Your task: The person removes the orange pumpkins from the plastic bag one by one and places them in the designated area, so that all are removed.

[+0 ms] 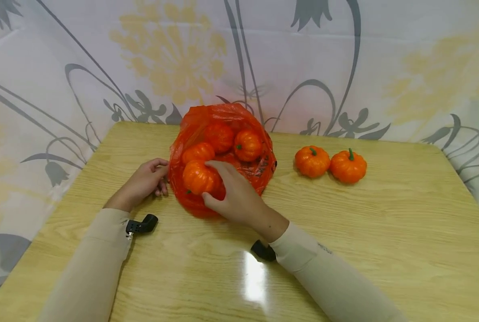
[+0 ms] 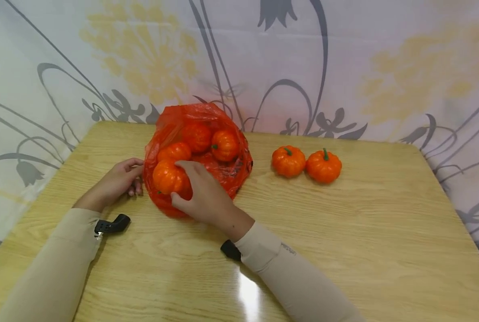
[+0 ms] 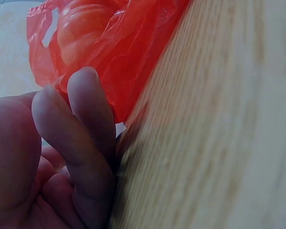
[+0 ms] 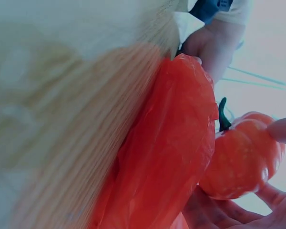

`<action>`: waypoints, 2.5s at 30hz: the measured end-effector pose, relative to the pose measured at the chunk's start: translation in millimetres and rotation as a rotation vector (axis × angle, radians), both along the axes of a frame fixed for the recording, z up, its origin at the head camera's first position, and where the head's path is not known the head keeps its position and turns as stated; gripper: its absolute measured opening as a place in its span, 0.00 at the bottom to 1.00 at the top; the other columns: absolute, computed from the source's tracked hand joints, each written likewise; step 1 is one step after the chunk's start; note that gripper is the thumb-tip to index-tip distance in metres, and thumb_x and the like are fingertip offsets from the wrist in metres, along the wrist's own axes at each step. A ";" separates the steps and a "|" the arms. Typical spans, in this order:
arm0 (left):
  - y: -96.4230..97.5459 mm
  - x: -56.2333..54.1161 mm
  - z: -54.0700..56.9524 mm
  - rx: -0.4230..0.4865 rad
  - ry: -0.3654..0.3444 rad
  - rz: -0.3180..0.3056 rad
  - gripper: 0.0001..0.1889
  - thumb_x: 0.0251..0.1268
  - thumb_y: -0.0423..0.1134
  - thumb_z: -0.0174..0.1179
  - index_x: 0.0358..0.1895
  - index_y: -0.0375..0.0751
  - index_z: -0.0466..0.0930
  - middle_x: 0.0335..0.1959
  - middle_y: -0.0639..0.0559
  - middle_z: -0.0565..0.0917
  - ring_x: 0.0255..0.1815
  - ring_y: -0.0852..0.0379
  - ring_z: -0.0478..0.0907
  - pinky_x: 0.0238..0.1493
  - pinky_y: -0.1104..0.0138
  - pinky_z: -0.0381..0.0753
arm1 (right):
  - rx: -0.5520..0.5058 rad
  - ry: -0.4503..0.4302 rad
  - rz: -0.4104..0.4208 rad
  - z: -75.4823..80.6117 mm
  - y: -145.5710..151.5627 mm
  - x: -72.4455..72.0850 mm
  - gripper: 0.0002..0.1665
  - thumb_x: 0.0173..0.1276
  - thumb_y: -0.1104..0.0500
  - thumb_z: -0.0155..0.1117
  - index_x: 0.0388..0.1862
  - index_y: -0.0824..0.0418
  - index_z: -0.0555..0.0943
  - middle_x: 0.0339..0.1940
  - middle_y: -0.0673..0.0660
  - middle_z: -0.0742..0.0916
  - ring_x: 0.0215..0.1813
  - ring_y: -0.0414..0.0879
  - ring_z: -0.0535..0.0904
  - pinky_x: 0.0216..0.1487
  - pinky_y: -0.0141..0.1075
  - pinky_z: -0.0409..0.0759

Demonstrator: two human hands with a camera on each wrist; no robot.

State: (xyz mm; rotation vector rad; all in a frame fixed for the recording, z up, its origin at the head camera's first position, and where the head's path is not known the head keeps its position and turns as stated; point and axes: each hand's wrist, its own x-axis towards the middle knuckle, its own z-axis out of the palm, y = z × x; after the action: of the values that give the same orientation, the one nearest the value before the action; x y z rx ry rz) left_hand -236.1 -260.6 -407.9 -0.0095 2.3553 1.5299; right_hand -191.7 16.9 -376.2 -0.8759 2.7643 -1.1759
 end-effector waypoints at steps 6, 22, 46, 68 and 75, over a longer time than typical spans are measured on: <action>-0.4 1.5 -1.0 -0.012 0.006 -0.004 0.24 0.82 0.49 0.42 0.66 0.31 0.63 0.20 0.53 0.78 0.17 0.62 0.75 0.21 0.71 0.77 | -0.046 0.013 -0.020 -0.9 10.1 5.9 0.38 0.65 0.49 0.66 0.73 0.53 0.66 0.71 0.53 0.73 0.71 0.49 0.70 0.74 0.49 0.69; 0.5 2.7 -0.9 -0.022 -0.005 -0.005 0.24 0.83 0.48 0.41 0.66 0.31 0.62 0.18 0.54 0.78 0.17 0.62 0.75 0.20 0.71 0.77 | -0.066 -0.022 -0.058 -3.3 38.5 14.1 0.37 0.66 0.49 0.65 0.73 0.51 0.66 0.72 0.50 0.72 0.72 0.49 0.69 0.72 0.50 0.70; 1.3 2.0 0.3 -0.035 0.018 0.000 0.23 0.83 0.47 0.41 0.65 0.31 0.63 0.21 0.52 0.78 0.17 0.62 0.76 0.21 0.71 0.78 | -0.069 0.033 -0.070 -3.8 74.4 13.6 0.38 0.65 0.52 0.68 0.72 0.55 0.67 0.71 0.57 0.73 0.73 0.54 0.69 0.74 0.54 0.69; 1.9 0.8 0.2 -0.044 0.016 -0.007 0.24 0.83 0.47 0.41 0.67 0.31 0.63 0.18 0.53 0.78 0.16 0.62 0.74 0.21 0.71 0.78 | -0.047 0.039 -0.052 -4.0 75.9 14.3 0.37 0.66 0.50 0.68 0.72 0.55 0.67 0.71 0.57 0.74 0.74 0.54 0.68 0.74 0.54 0.68; 0.9 1.5 0.4 -0.043 0.014 -0.004 0.24 0.82 0.48 0.42 0.67 0.31 0.63 0.18 0.53 0.78 0.16 0.62 0.75 0.20 0.71 0.78 | -0.035 0.030 -0.044 -2.5 75.8 13.4 0.38 0.67 0.50 0.68 0.72 0.56 0.67 0.72 0.57 0.74 0.74 0.54 0.69 0.74 0.54 0.68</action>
State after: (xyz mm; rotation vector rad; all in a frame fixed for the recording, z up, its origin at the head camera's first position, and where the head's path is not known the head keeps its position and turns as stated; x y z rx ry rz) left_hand -234.6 -259.7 -407.5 -0.0039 2.3966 1.4823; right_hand -178.3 92.7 -378.7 -0.8473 2.8094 -1.2310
